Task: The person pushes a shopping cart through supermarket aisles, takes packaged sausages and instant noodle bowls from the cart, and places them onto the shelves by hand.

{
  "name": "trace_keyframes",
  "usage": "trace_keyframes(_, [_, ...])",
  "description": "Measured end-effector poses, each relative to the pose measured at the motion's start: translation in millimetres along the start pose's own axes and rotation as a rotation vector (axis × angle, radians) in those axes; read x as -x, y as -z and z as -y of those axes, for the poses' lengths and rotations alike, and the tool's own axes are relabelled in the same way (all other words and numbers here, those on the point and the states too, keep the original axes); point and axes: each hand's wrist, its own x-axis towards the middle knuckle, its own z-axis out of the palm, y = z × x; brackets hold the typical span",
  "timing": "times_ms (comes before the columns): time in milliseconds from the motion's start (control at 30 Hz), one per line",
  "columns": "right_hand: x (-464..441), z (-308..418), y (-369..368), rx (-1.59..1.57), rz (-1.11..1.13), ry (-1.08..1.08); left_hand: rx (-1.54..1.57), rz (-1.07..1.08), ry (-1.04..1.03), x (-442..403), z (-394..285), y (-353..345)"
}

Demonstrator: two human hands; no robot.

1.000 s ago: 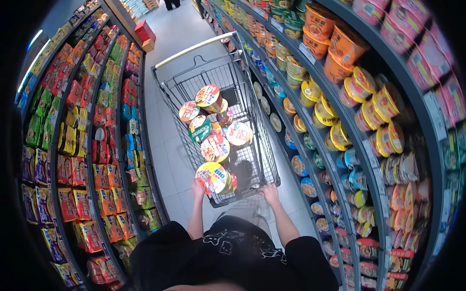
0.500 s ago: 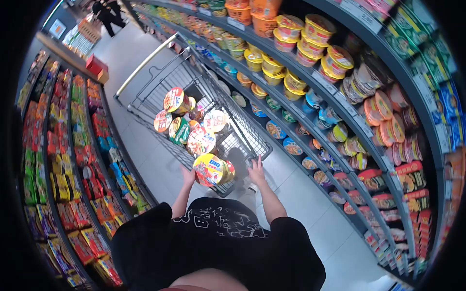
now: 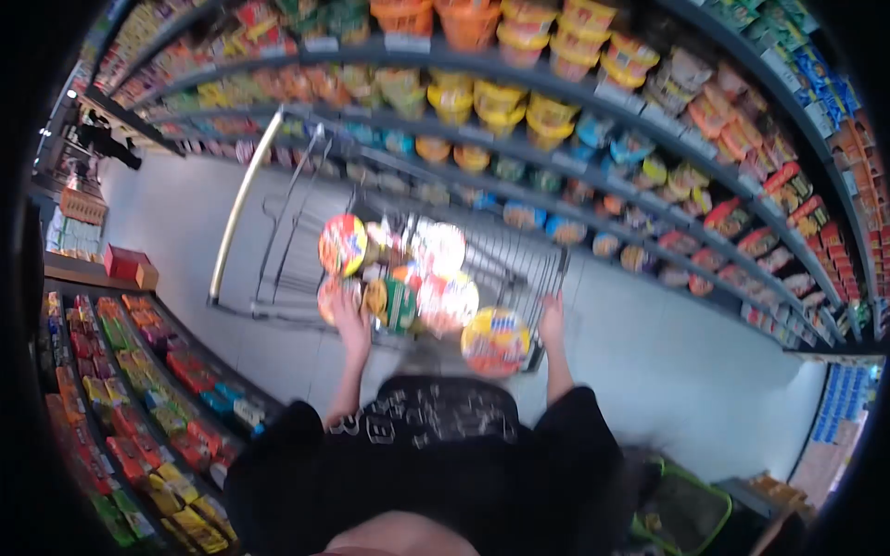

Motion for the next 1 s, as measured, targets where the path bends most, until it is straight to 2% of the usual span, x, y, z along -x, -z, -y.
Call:
trace_keyframes(33, [13.6,-0.2,-17.4,-0.393,-0.133,-0.074,0.045,0.154,0.027,9.0,11.1,1.0])
trace_keyframes(100, [29.6,54.9,-17.8,-1.132,-0.186,-0.386,0.019,0.391,0.058,7.5,33.3,-2.2])
trace_keyframes(133, [36.5,82.9,-4.2,-1.135,-0.175,-0.409,-0.046,0.487,0.071,11.4,37.7,-4.1])
trace_keyframes(200, [48.5,124.0,23.1,-0.497,-0.034,-0.382,-0.146,0.442,0.012,15.9,38.6,-9.8])
trace_keyframes(233, [49.2,122.2,15.0,-0.494,-0.021,-0.400,-0.145,0.446,0.023,14.7,35.7,-8.7])
trace_keyframes(300, [50.1,106.1,2.8,-0.248,-0.113,-0.405,-0.141,0.443,0.038,13.6,32.3,-5.9])
trace_keyframes(333, [49.6,102.0,0.4,-0.247,-0.103,-0.413,-0.098,0.367,0.045,13.8,33.3,-9.8])
trace_keyframes(433, [47.6,97.8,-3.6,-0.240,-0.105,-0.411,-0.043,0.347,0.111,0.1,32.5,-5.5])
trace_keyframes(500, [46.9,96.0,-5.3,-0.204,-0.130,-0.352,0.321,0.280,0.381,-16.0,49.1,-15.0])
trace_keyframes(533, [45.1,93.6,-3.9,-0.184,-0.142,-0.325,0.476,0.122,0.440,-27.0,52.9,-20.8])
trace_keyframes(600, [48.8,116.4,9.3,-0.070,-0.139,-0.308,0.699,0.036,0.847,-51.2,70.6,-45.2])
trace_keyframes(667, [37.1,135.3,15.4,-0.117,-0.416,-0.129,1.142,0.256,1.317,-88.5,69.5,-36.5])
trace_keyframes(700, [29.6,150.5,19.3,-0.166,-0.446,-0.111,1.220,0.233,1.221,-94.8,75.4,-45.6])
trace_keyframes(733, [18.8,166.8,20.1,-0.265,-0.470,-0.076,1.162,0.096,1.166,-98.5,71.9,-53.0])
trace_keyframes(800, [-5.8,195.7,14.6,-0.379,-0.468,0.004,1.260,0.044,1.128,-96.3,85.6,-72.2])
trace_keyframes(867, [-36.3,222.6,1.9,-0.398,-0.401,0.070,1.243,0.098,1.209,-100.1,84.6,-64.9])
trace_keyframes(967, [-83.4,263.1,-17.9,-0.552,-0.230,0.159,1.286,0.064,1.109,-83.3,93.8,-51.8])
trace_keyframes(1000, [-100.9,270.0,-33.7,-0.625,-0.140,0.142,1.248,0.143,1.052,-82.6,91.1,-26.7])
